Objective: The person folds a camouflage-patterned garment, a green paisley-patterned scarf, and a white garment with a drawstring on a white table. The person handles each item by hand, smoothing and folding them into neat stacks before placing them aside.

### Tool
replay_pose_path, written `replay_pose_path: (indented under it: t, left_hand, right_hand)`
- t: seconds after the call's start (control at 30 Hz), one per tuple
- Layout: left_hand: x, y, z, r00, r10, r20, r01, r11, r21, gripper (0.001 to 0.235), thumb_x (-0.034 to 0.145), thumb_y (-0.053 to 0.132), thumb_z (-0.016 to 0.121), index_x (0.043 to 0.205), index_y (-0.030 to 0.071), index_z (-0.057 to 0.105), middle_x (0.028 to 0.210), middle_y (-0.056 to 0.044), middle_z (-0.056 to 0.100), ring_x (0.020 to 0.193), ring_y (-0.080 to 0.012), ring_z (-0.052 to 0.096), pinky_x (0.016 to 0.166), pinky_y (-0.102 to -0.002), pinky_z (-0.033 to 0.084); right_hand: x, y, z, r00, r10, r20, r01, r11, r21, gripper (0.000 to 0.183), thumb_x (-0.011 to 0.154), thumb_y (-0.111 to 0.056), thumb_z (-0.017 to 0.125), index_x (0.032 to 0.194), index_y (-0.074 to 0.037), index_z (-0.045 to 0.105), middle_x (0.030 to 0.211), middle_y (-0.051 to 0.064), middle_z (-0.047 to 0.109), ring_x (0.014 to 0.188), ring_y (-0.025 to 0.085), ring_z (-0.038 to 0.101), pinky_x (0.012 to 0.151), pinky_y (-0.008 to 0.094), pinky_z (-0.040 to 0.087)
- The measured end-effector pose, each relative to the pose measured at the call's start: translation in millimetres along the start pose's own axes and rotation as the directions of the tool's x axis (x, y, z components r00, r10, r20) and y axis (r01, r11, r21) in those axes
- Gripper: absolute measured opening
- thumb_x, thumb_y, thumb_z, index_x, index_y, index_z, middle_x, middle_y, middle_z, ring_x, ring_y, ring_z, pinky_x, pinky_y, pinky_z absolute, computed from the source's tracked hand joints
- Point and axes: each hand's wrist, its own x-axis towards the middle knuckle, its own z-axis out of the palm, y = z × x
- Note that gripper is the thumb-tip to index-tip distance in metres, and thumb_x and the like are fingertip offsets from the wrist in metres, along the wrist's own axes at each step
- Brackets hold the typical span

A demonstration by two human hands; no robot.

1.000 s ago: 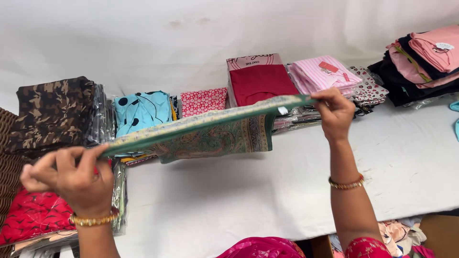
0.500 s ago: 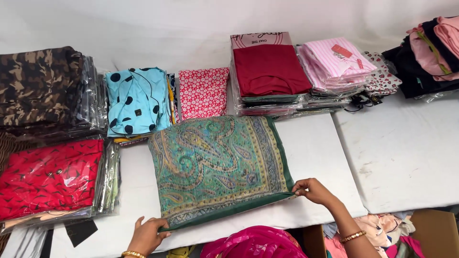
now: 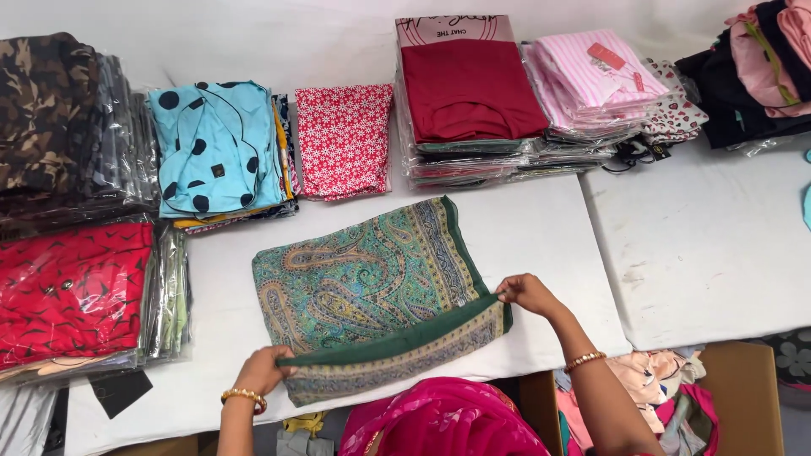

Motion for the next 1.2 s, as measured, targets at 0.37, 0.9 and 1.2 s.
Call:
replay_pose_path:
  t: [0.37,0.9,1.2]
  left_hand:
    - [78.0,-37.3,4.3,0.98,-0.098,-0.175,0.066,0.981,-0.185,0.027,0.079,0.017,0.085,0.103,0.013,0.071,0.094,-0.005,0.079,0.089,-0.0214,0.074,0.085,-0.037,0.055]
    - [20.7,76.8,106.3,0.533,0.269,-0.802,-0.268,0.953,0.142,0.04,0.099,0.027,0.057,0.138,0.017,0.058,0.143,-0.01,0.054,0.139,-0.0302,0.044,0.12,-0.054,0.03]
    - [27.3,110.1,135.9,0.816,0.511,-0.269,-0.363,0.817,0.448,0.067,0.098,0.053,0.046,0.158,0.031,0.027,0.168,-0.002,0.013,0.154,-0.0258,0.011,0.121,-0.058,0.009]
  right_hand:
    - [78.3,-36.4,29.7,0.964,-0.031,-0.266,0.004,0.995,-0.101,0.013,0.084,-0.009,0.08,0.096,-0.005,0.078,0.076,0.005,0.075,0.071,0.011,0.067,0.073,0.028,0.055]
    - [10.1,-90.9,132.3,0.759,-0.575,-0.306,0.266,0.702,-0.661,0.051,0.086,-0.014,0.071,0.136,-0.014,0.059,0.144,0.009,0.056,0.137,0.031,0.049,0.11,0.045,0.041]
    - [22.1,-56.0,192.4,0.853,-0.518,0.061,0.354,0.49,-0.796,0.072,0.099,-0.059,0.045,0.161,-0.027,0.029,0.171,0.004,0.014,0.157,0.024,0.008,0.123,0.056,0.002]
